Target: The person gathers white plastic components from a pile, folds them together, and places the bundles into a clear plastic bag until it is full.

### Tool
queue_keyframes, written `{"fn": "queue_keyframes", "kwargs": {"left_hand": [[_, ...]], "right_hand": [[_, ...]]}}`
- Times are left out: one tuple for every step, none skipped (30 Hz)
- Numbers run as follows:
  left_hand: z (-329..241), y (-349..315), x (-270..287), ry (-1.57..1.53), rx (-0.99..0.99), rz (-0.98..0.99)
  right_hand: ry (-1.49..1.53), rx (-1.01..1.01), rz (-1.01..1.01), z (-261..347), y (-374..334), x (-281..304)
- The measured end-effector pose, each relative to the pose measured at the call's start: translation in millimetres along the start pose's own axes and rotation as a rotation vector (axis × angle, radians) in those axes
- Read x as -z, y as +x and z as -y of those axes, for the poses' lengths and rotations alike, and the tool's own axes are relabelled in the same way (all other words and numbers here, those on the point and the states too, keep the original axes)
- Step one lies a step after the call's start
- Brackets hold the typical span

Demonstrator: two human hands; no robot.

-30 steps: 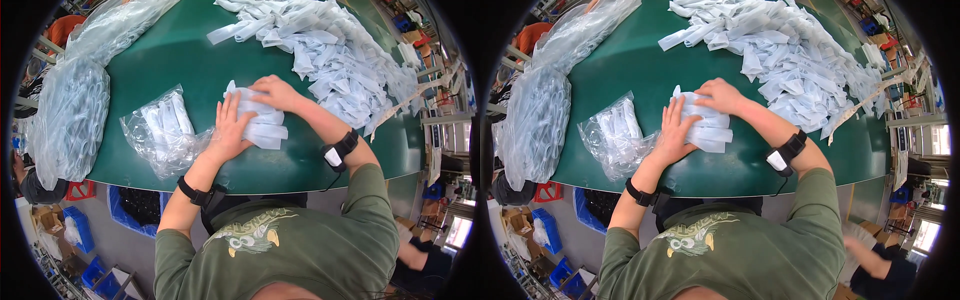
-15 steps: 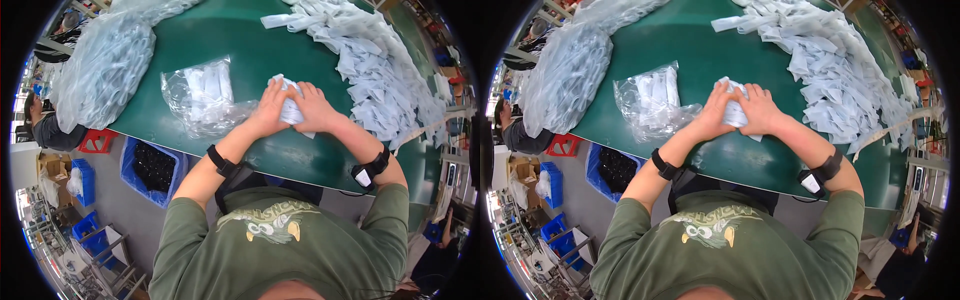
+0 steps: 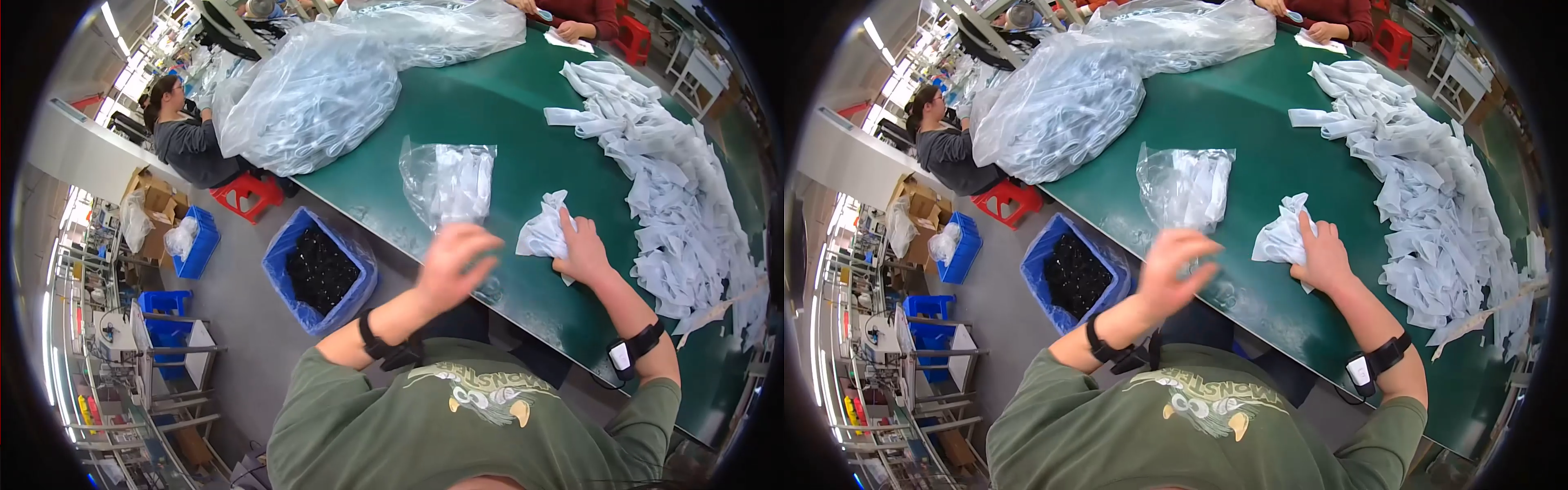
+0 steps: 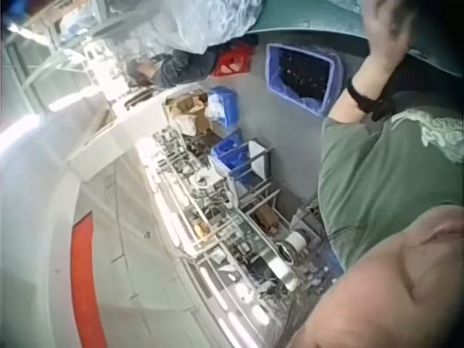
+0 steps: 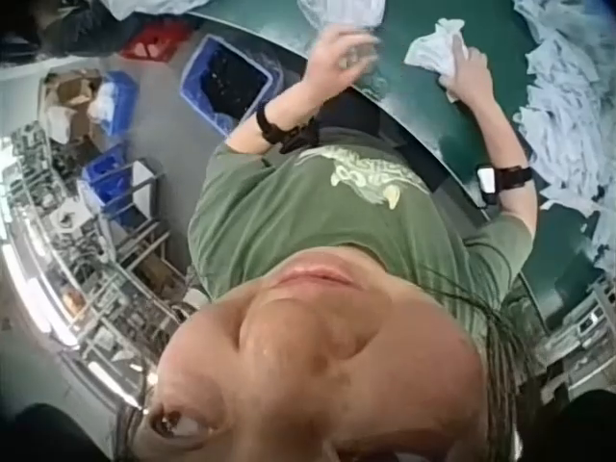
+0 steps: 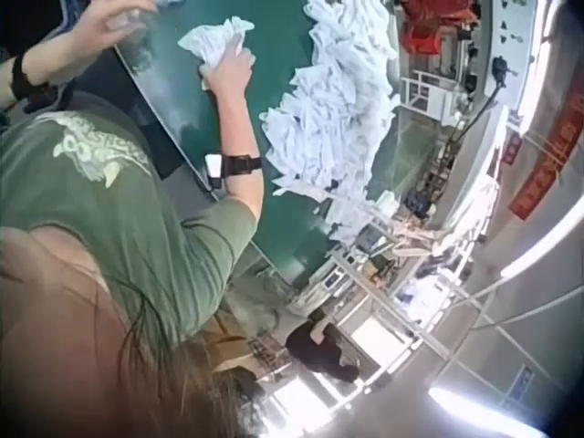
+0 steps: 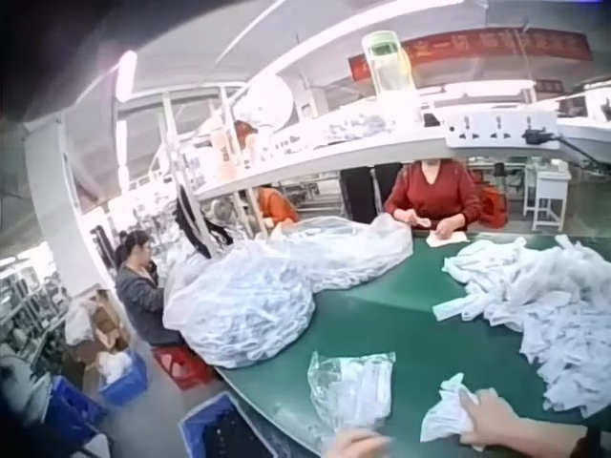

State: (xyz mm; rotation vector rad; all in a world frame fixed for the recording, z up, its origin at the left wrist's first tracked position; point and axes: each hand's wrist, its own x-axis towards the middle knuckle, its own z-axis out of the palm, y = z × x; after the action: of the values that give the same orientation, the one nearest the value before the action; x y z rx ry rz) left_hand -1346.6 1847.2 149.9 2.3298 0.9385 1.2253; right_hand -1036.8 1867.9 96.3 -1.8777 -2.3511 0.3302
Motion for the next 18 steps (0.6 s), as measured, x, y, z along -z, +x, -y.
{"fn": "queue_keyframes", "kwargs": {"left_hand": [[2, -9, 15, 0.118, 0.056, -0.164], [11, -22, 22, 0.149, 0.148, -0.245], [22, -33, 28, 0.18, 0.238, -0.322], [36, -40, 31, 0.18, 0.248, -0.324], [46, -45, 29, 0.163, 0.338, -0.349], [48, -51, 19, 0.131, 0.434, -0.359], [51, -58, 15, 0.098, 0.458, -0.34], [64, -58, 19, 0.235, 0.413, -0.366], [70, -58, 13, 0.368, 0.362, -0.391], [72, -49, 5, 0.335, 0.355, -0.382], [69, -41, -1, 0.36, 0.348, -0.419], [66, -32, -5, 0.387, 0.341, -0.457], [65, -29, -7, 0.426, 0.339, -0.499], [72, -26, -8, 0.417, 0.341, -0.496], [82, -24, -6, 0.349, 0.397, -0.45], [92, -20, -7, 0.268, 0.446, -0.396], [99, -20, -6, 0.192, 0.495, -0.343], [99, -21, -2, 0.185, 0.491, -0.339]], "right_hand": [[0.019, -0.009, -0.004, -1, -2, 0], [0.019, 0.004, 0.005, -5, -3, -1], [0.026, 0.007, -0.032, -14, -4, -4], [0.032, 0.004, -0.069, -22, -7, -7], [0.031, -0.007, -0.093, -26, -15, -8], [0.021, -0.027, -0.06, -19, -19, 0], [0.125, -0.101, -0.015, -11, -7, 8], [0.224, -0.179, 0.011, -1, -1, 19], [0.205, -0.215, 0.022, 4, -14, 28], [0.447, -0.26, 0.088, 9, -19, 39], [0.694, -0.295, 0.152, 16, -23, 50], [0.944, -0.325, 0.209, 22, -26, 59], [0.938, -0.337, 0.208, 32, -32, 67], [1.015, -0.284, 0.341, 43, -40, 75], [1.09, -0.222, 0.478, 57, -46, 79], [1.118, -0.178, 0.536, 74, -52, 83], [1.147, -0.13, 0.597, 93, -53, 83], [1.183, -0.055, 0.64, 109, -47, 80]]}}
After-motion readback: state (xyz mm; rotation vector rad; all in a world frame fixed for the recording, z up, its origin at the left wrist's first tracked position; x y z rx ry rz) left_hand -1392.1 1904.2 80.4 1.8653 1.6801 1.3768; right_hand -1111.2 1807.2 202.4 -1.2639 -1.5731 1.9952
